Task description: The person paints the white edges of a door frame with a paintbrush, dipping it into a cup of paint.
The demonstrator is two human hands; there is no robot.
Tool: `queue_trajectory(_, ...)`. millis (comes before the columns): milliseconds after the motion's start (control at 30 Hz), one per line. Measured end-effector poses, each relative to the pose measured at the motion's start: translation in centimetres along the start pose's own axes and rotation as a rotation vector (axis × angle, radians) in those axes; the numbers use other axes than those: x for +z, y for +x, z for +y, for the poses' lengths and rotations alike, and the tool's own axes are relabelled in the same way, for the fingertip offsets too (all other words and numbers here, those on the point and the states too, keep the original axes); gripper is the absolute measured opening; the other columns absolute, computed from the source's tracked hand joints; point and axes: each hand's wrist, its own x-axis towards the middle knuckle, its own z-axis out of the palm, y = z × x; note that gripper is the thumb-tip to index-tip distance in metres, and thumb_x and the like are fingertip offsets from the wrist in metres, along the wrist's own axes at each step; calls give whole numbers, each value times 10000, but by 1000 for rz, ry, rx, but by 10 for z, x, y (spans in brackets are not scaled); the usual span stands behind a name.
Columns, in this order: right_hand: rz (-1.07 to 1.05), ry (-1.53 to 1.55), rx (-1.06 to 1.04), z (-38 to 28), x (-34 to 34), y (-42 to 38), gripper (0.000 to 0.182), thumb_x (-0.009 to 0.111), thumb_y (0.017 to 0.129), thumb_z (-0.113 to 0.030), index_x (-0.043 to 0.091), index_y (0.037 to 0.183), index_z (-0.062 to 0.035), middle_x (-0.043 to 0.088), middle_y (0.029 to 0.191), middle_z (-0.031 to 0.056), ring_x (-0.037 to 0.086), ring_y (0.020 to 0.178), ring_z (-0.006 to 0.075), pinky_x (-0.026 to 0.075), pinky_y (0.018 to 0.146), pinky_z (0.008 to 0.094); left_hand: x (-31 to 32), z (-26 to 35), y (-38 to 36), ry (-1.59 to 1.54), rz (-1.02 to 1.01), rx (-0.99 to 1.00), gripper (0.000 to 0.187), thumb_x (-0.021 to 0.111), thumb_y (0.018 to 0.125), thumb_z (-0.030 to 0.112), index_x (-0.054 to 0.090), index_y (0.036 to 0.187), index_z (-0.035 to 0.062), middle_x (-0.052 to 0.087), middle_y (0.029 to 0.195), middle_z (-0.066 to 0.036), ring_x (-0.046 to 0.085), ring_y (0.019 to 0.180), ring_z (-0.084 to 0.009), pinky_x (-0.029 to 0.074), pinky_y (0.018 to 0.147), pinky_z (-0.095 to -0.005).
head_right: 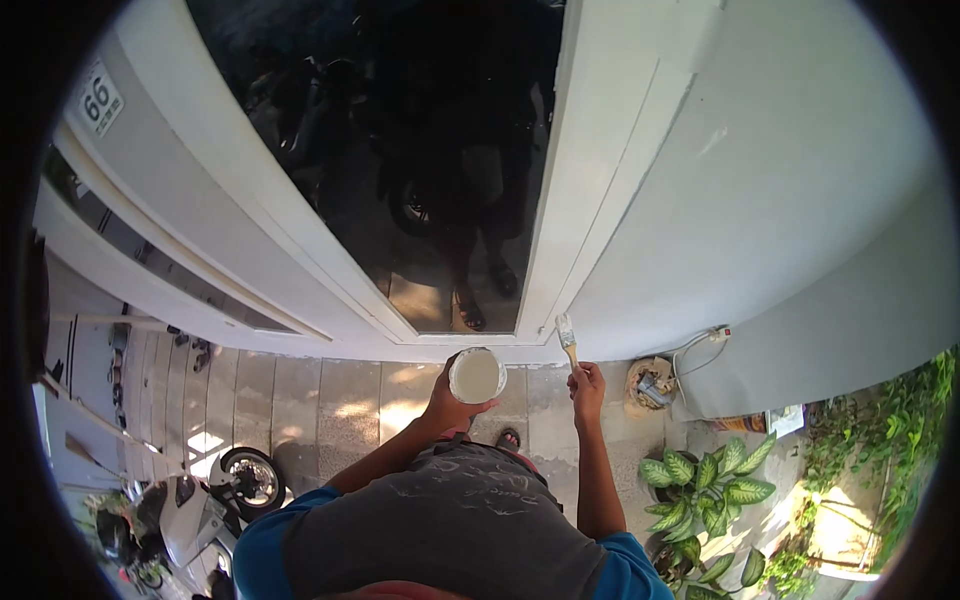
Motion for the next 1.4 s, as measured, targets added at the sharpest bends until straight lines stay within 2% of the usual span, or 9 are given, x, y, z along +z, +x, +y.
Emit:
queue_trajectory(233,-169,-45,58,-5,35,-3,103,572,973,-138,581,1006,-41,554,669,6,397,486,43,277,428,215,-18,9,-49,20,217,-45,893,932,651,156,440,1390,59,594,1280,-131,582,1208,-251,480,1008,-380)
queue_trajectory(500,-377,-106,91,-6,116,-18,85,571,965,-125,588,994,-46,554,671,16,401,504,51,281,440,223,-74,5,-83,61,383,-131,938,934,662,205,397,1410,26,577,1309,-159,576,1223,-273,482,1016,-405)
queue_trajectory(567,-460,-102,87,-12,148,-27,97,573,962,-125,579,1007,-40,562,684,22,402,513,50,289,451,224,-97,0,-91,78,421,-176,995,942,645,251,370,1420,1,573,1310,-180,569,1236,-287,481,1020,-416)
queue_trajectory(700,-593,-97,87,-17,230,-51,107,579,964,-130,578,1012,-34,565,691,23,399,511,50,291,452,225,-153,2,-112,47,519,-177,991,942,640,252,376,1416,9,574,1307,-175,569,1234,-291,482,1019,-414)
queue_trajectory(767,-672,-93,101,-7,276,-61,108,578,965,-130,580,1016,-35,565,692,23,399,509,50,290,450,224,-183,9,-126,112,581,-165,969,958,616,256,409,1383,32,589,1279,-145,584,1203,-259,480,1019,-409)
queue_trajectory(933,-884,-44,127,15,389,-104,112,570,976,-130,587,1033,-36,567,692,30,398,499,53,281,443,218,-264,11,-175,116,692,-187,1012,962,612,276,388,1407,22,574,1305,-147,566,1232,-266,465,1033,-413)
queue_trajectory(1067,-998,13,241,37,464,-143,115,554,991,-124,591,1055,-36,570,700,45,402,505,65,285,453,221,-314,13,-219,185,828,-147,937,941,632,232,430,1395,45,568,1297,-146,561,1232,-279,462,1024,-401)
queue_trajectory(1167,-1103,-47,300,58,510,-164,114,541,999,-128,583,1069,-49,557,705,48,402,513,81,292,466,238,-345,10,-253,159,918,-169,983,956,634,240,387,1405,20,567,1310,-144,552,1238,-249,450,1040,-392)
queue_trajectory(1400,-1261,-155,398,91,597,-208,116,554,990,-132,596,1059,-48,586,719,43,421,523,73,302,472,226,-388,-3,-301,157,1169,-271,938,954,634,235,422,1374,12,577,1288,-148,563,1222,-249,461,1025,-395)
